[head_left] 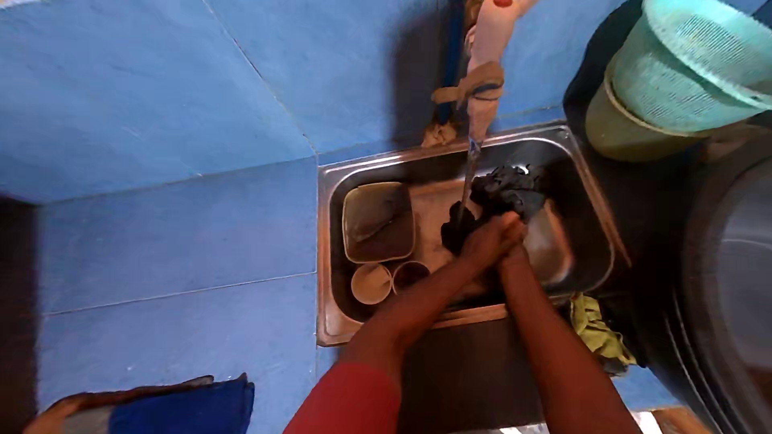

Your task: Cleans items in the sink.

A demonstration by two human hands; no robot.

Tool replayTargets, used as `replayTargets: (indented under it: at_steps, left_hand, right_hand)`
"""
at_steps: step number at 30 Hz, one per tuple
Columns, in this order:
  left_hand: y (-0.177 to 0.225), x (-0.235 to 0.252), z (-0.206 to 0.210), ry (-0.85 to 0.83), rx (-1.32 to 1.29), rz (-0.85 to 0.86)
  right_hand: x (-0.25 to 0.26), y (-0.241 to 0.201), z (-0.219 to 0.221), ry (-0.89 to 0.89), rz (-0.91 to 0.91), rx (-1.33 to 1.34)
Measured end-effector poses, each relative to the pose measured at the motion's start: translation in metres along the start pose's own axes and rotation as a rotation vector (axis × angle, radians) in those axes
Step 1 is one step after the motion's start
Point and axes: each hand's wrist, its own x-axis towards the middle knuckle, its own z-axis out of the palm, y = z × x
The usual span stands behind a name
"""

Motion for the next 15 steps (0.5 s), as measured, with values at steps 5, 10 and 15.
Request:
replayTargets:
  at_steps: [5,10,15]
  left_hand:
    - [-0.054,0.059,-0.032,0.191,0.220,-0.147]
    - [0.019,0.003,0.004,0.030,0.077,-0.098]
    - [-0.041,0.048,-0.021,0.082,0.254,-0.113]
  right_hand:
    - [0.010,0.016,0.004,0.003,0.082,0.154]
    - [0.036,0.021,-0.015,-0.201,-0.171,-0.108]
    - [0.019,0.011,0.000,-0.045,0.163,0.173]
